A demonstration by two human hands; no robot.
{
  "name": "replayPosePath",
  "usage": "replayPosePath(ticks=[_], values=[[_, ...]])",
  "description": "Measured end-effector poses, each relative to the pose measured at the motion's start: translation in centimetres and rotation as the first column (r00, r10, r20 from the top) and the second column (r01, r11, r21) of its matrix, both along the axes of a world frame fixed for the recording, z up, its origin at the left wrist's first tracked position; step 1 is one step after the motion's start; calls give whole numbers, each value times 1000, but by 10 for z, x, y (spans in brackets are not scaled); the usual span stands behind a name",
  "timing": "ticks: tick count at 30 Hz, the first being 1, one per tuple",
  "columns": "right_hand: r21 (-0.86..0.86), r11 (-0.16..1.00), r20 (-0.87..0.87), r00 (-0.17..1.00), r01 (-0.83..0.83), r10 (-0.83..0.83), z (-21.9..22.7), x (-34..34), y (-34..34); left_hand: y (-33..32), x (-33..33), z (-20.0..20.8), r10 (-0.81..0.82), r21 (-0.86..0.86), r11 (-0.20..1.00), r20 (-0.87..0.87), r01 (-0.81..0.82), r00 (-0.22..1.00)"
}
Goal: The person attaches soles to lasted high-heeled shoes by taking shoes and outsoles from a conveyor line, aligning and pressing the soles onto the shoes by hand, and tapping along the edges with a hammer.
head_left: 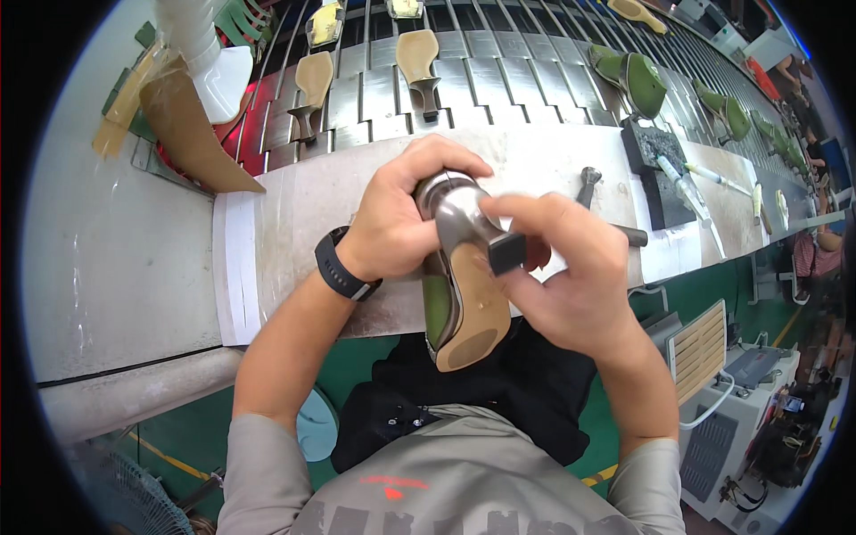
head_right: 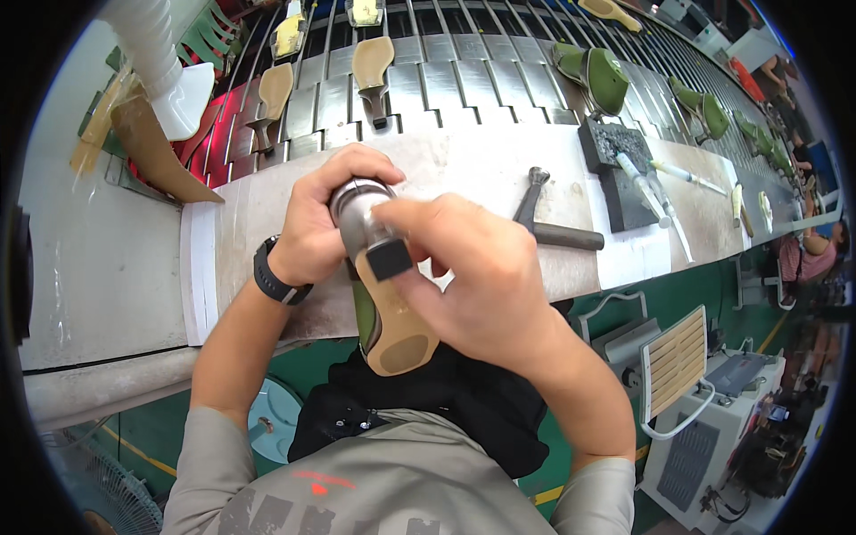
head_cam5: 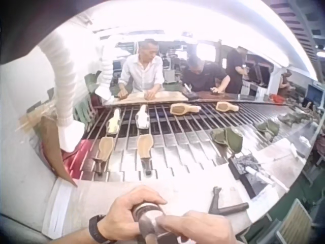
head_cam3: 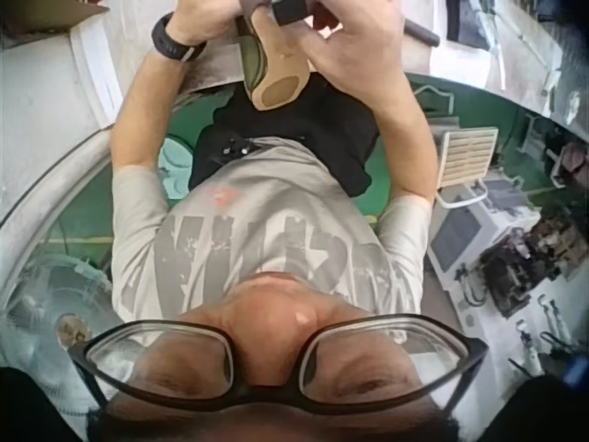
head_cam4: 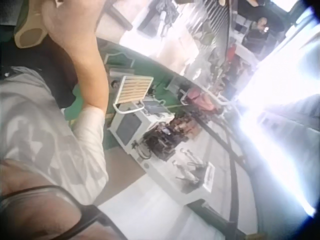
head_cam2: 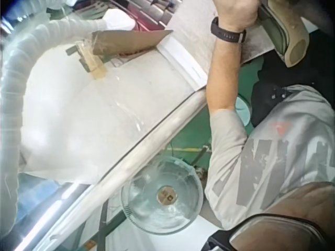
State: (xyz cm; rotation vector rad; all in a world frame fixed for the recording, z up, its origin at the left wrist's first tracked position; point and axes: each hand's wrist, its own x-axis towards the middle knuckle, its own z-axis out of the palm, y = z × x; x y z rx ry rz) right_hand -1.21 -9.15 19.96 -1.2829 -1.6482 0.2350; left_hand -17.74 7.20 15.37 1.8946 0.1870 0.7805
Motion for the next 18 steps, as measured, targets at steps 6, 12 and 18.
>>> replayPosePath(ticks=[6,12,18], values=[[290,956,309,949,-29,-65,-4,-11,8,-2,0,-1,-55,-212,974,98,75,994],[395,918,361,924,-28,-127,-15,-14,17,-4,1,1,-33,-163,986,68,43,997],[407,913,357,924,-23,-136,-21,-12,23,1,-1,-1,-60,-60,996,66,64,996]])
